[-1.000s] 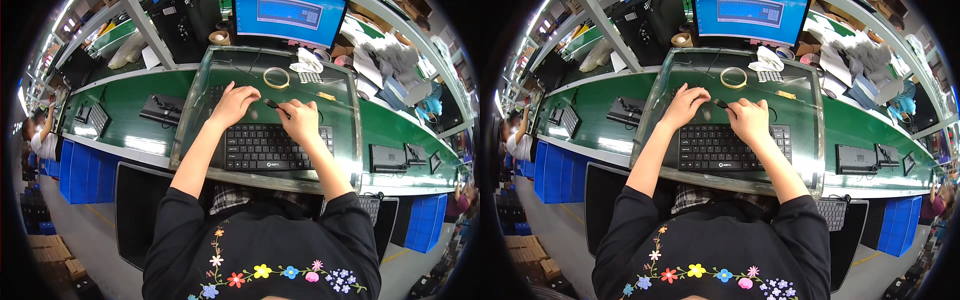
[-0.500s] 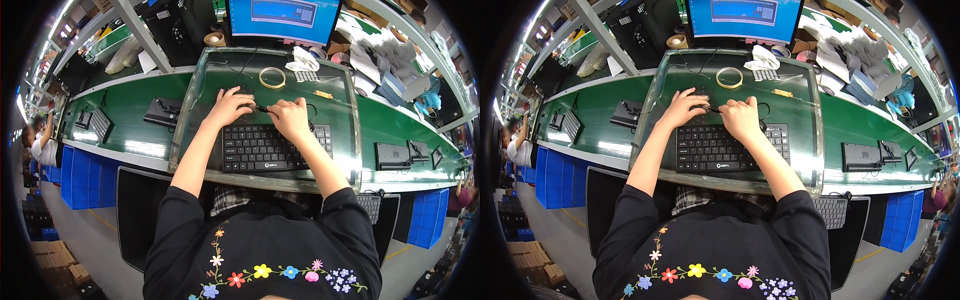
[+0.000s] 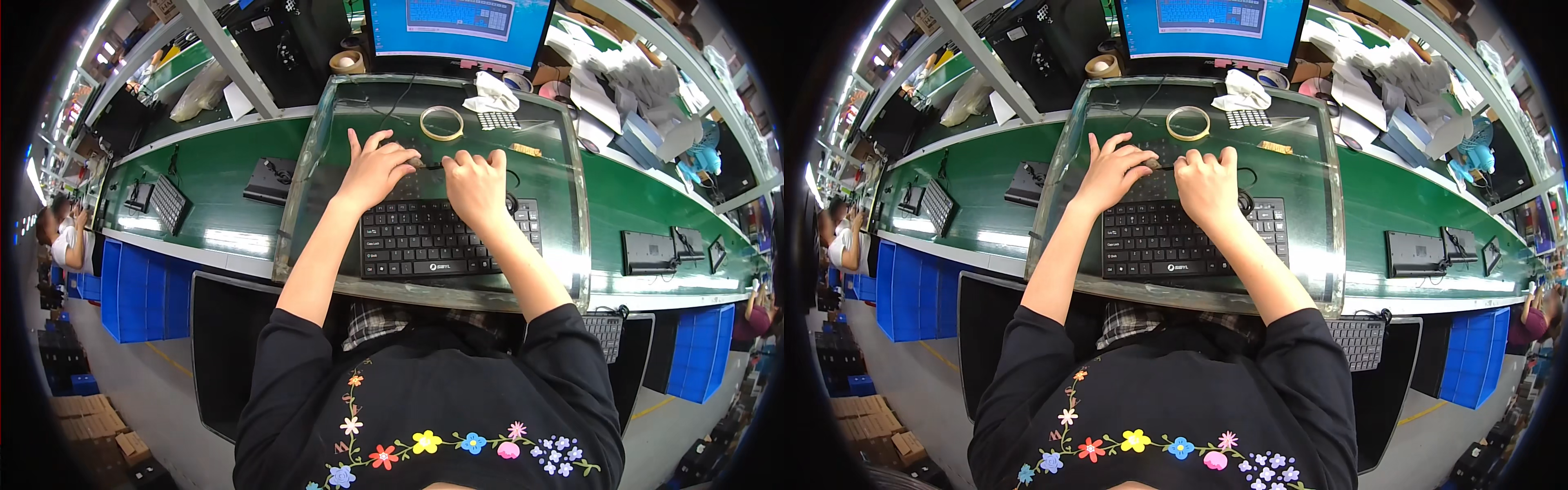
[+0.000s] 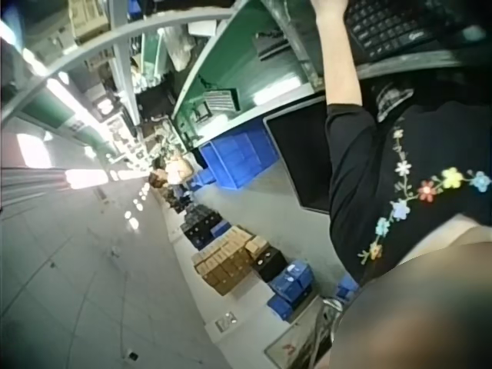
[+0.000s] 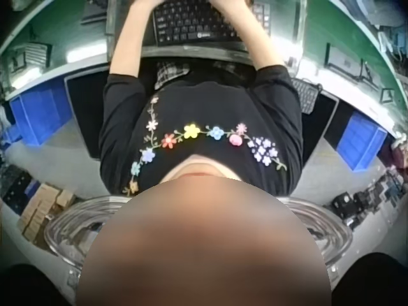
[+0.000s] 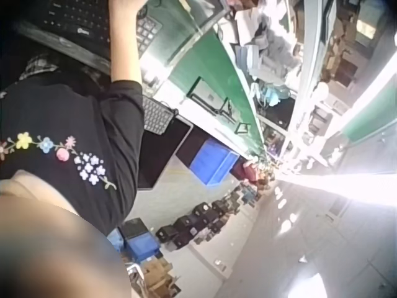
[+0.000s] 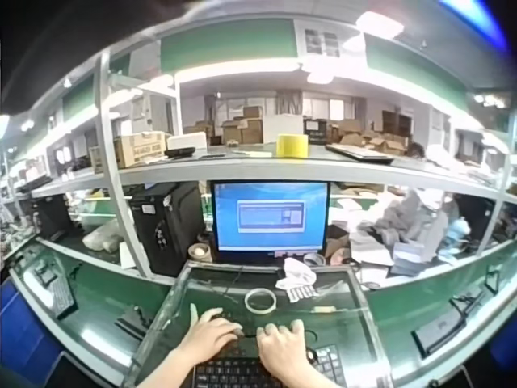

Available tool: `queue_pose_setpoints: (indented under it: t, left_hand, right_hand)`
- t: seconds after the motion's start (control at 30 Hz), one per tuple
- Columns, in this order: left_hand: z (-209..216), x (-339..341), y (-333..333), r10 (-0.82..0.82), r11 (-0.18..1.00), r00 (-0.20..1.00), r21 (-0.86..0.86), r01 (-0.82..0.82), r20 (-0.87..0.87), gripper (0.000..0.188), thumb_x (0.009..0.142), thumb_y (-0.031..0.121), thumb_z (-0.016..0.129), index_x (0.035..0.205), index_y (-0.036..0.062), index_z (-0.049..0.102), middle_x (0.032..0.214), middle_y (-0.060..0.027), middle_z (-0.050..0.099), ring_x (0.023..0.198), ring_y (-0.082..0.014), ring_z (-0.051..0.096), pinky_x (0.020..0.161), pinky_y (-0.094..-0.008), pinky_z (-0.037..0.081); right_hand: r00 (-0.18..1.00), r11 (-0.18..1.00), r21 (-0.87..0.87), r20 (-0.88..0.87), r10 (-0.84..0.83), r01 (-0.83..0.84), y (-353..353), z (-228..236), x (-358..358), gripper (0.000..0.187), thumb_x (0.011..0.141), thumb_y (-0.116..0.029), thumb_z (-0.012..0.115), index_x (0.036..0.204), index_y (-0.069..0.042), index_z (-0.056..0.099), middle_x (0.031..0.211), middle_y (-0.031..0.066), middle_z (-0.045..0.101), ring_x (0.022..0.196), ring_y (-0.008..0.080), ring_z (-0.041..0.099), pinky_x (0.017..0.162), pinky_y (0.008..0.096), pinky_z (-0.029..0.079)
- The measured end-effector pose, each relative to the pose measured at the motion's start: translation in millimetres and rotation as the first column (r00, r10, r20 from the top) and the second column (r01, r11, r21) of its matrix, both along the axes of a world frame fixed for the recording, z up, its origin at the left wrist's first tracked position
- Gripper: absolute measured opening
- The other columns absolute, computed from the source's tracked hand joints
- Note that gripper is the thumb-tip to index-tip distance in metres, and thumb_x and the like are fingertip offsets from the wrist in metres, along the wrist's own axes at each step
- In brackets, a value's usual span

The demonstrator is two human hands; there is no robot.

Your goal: Testing computer keyboards at a factory workstation by typing and checking keys.

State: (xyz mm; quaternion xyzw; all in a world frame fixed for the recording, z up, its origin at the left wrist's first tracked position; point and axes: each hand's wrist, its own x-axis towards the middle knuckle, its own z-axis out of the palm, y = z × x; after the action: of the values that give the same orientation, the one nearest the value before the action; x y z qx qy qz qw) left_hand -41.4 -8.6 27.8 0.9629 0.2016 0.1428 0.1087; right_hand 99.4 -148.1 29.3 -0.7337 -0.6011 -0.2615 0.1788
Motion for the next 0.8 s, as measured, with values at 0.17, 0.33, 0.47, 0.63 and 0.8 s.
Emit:
queue_pose_setpoints:
  t: [0.17,0.33,0.47,0.63,0.8]
  left_hand:
    - [2.5,1.4,-4.7,0.038,0.999,0.998,0.011,-0.038,0.057,0.026,0.085,0.031,0.062,0.109,0.0222,0.066,0.098,0.0035,0.064,0.122,-0.0223,0.043,0.108,-0.0644,0.002]
    - [-5.2,6.5,-4.5,0.003,0.999,0.976,0.033,-0.010,0.216,0.025,0.085,0.033,0.061,0.107,0.0222,0.068,0.094,0.0028,0.065,0.121,-0.0219,0.044,0.108,-0.0633,0.002]
    - [-8.1,0.6,7.4,0.074,0.996,0.996,0.038,-0.075,0.045,0.030,0.087,0.039,0.057,0.110,0.0228,0.067,0.099,0.0024,0.067,0.120,-0.0217,0.045,0.106,-0.0658,0.002]
    - [-5.1,-55.2,-17.2,0.415,0.901,0.894,0.063,-0.430,0.169,0.045,0.088,0.044,0.055,0.127,0.0202,0.055,0.112,-0.0058,0.062,0.124,-0.0278,0.040,0.105,-0.0671,0.002]
    - [-31.0,-91.9,-88.1,0.453,0.814,0.883,-0.462,-0.351,0.126,0.052,0.087,0.046,0.056,0.128,0.0135,0.053,0.102,-0.0065,0.060,0.124,-0.0318,0.036,0.105,-0.0663,-0.005]
  right_hand:
    - [0.996,0.999,0.024,-0.075,-0.046,0.048,0.7,3.0,2.8,0.006,0.071,-0.008,0.057,0.067,-0.010,0.061,0.067,0.0032,0.060,0.060,0.0178,0.061,0.073,0.0389,0.034]
    - [0.997,1.000,0.010,-0.076,0.009,-0.009,7.6,2.9,6.0,0.007,0.072,-0.009,0.057,0.066,-0.011,0.062,0.067,0.0020,0.061,0.062,0.0182,0.061,0.075,0.0399,0.035]
    - [0.984,1.000,-0.011,-0.174,0.026,-0.028,-4.7,7.4,4.6,0.017,0.074,-0.020,0.065,0.091,-0.015,0.066,0.096,0.0036,0.063,0.095,0.0213,0.058,0.090,0.0472,0.034]
    - [0.924,0.983,0.032,-0.348,-0.157,0.179,-95.7,-5.7,17.7,0.054,0.074,-0.035,0.072,0.125,-0.025,0.056,0.133,0.0023,0.049,0.123,0.0286,0.042,0.103,0.0565,0.024]
    - [0.613,0.802,-0.336,-0.520,-0.595,0.494,-184.9,-62.4,30.5,0.039,0.082,-0.036,0.066,0.116,-0.018,0.064,0.103,0.0016,0.066,0.117,0.0271,0.046,0.105,0.0583,0.019]
